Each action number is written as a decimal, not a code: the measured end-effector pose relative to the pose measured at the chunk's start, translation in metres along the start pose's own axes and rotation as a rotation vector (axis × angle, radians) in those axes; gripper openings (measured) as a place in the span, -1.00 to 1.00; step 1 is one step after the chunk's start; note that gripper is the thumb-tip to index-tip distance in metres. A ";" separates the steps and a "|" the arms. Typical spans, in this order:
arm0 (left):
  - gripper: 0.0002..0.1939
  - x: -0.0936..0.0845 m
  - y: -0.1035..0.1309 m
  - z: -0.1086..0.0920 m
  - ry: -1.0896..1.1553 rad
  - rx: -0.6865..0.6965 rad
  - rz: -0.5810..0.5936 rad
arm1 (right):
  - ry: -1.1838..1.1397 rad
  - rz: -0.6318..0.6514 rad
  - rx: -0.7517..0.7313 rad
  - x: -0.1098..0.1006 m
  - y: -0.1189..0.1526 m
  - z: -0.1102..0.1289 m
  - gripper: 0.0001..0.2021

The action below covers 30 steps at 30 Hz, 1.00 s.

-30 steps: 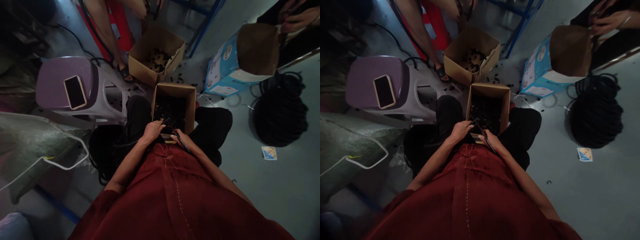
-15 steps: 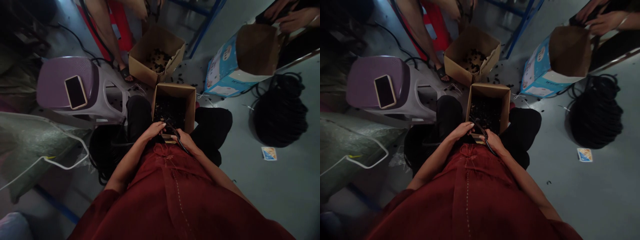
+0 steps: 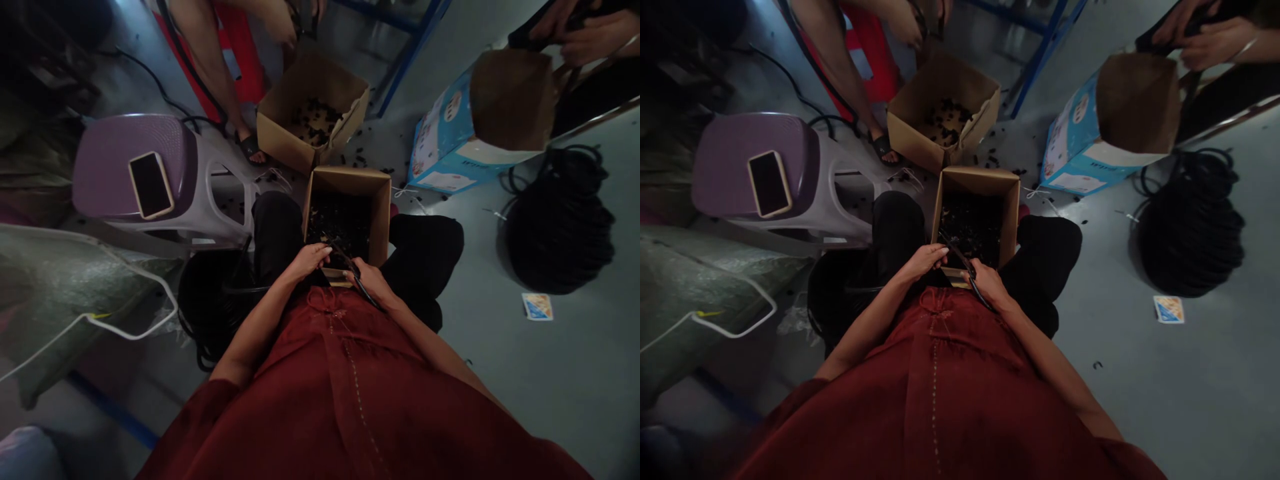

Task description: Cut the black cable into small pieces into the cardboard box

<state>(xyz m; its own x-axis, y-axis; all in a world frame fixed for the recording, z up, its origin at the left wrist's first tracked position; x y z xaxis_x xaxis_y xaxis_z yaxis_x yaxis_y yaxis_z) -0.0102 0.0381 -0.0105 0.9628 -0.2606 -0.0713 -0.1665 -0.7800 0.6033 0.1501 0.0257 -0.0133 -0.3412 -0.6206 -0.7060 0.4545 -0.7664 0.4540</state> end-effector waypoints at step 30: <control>-0.65 0.010 0.003 0.000 -0.766 0.241 -0.285 | 0.010 0.086 0.002 0.005 0.000 -0.001 -0.64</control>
<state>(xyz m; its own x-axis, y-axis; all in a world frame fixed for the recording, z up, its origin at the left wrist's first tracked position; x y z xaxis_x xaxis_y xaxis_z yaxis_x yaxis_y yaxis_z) -0.0014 0.0334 -0.0095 0.5795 -0.2809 -0.7651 -0.0639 -0.9515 0.3009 0.1492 0.0232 -0.0175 -0.2929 -0.6827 -0.6694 0.4803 -0.7104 0.5144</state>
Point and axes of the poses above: each hand's wrist, its own y-axis away from the middle knuckle, its own x-axis out of the palm, z = x × y, the point moved 7 cm from there along -y, towards the middle knuckle, and after that the axes turned 6 degrees about -x, right-handed, at the moved point
